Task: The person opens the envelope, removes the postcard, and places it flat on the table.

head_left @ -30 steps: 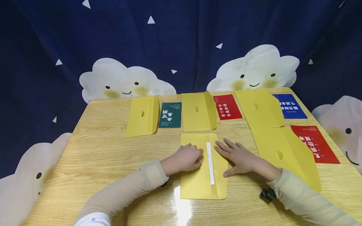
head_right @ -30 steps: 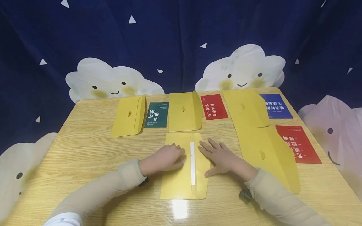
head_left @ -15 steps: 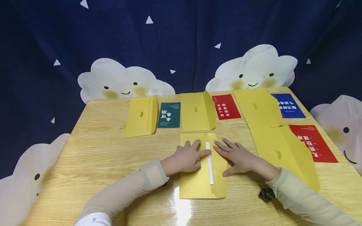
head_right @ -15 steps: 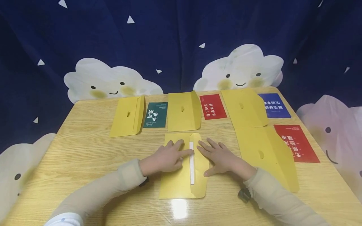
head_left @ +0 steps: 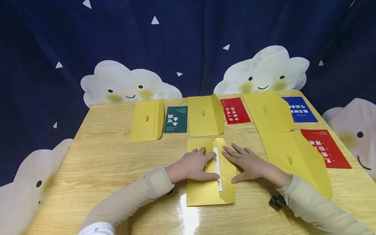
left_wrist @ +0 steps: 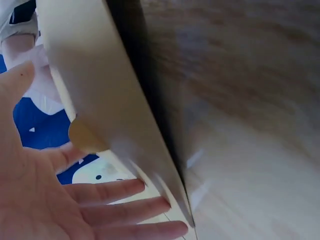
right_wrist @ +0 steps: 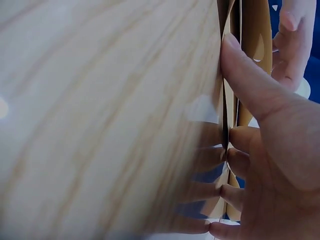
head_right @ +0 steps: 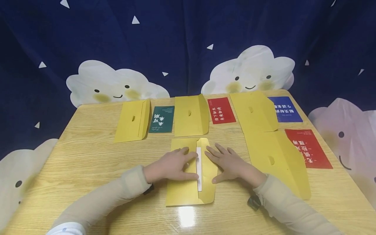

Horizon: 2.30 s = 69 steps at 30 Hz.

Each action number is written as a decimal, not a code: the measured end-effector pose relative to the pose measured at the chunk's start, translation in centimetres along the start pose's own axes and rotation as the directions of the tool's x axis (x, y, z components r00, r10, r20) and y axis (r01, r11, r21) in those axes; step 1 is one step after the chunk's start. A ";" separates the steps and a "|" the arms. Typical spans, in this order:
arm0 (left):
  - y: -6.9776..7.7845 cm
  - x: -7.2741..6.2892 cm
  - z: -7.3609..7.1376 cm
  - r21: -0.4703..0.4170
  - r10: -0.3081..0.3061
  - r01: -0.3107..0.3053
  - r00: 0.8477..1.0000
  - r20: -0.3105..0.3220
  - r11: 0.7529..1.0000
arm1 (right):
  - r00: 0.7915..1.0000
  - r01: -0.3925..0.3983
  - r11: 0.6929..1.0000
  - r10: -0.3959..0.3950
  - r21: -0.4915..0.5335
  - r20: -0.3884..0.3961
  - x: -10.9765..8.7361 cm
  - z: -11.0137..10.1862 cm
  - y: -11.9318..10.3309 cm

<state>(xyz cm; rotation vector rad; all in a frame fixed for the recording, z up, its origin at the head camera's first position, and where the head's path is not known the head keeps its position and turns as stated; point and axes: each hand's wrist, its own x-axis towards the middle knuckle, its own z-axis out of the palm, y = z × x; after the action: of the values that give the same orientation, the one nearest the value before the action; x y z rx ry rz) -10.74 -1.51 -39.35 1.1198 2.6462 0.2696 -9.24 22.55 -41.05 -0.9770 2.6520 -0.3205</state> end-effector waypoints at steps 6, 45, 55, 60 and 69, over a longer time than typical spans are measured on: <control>0.5 0.2 0.4 0.003 -0.029 0.029 0.999 -0.015 1.000 | 1.000 0.005 1.000 -0.005 -0.005 -0.009 0.0 0.0 -0.1; 1.1 0.5 0.6 -0.011 -0.100 0.100 0.995 -0.007 0.995 | 0.995 0.083 0.980 -0.071 -0.182 0.068 0.7 -0.5 -0.9; 1.2 0.6 0.6 -0.012 -0.104 0.104 0.995 -0.001 0.994 | 0.997 0.074 0.987 -0.068 -0.146 0.044 0.5 -0.6 -1.0; 1.2 0.6 0.6 -0.017 -0.099 0.098 0.995 -0.003 0.995 | 0.997 0.081 0.988 -0.077 -0.128 0.030 0.4 -0.5 -0.9; 1.1 0.6 0.5 -0.026 -0.097 0.097 0.995 -0.007 0.995 | 0.996 0.090 0.989 -0.089 -0.119 0.014 0.3 -0.5 -0.9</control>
<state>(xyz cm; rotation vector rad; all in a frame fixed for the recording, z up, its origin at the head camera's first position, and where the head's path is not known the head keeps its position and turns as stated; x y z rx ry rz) -10.20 -0.30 -39.64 0.9812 2.6865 0.2887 -9.13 21.71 -40.41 -1.1337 2.6505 -0.1772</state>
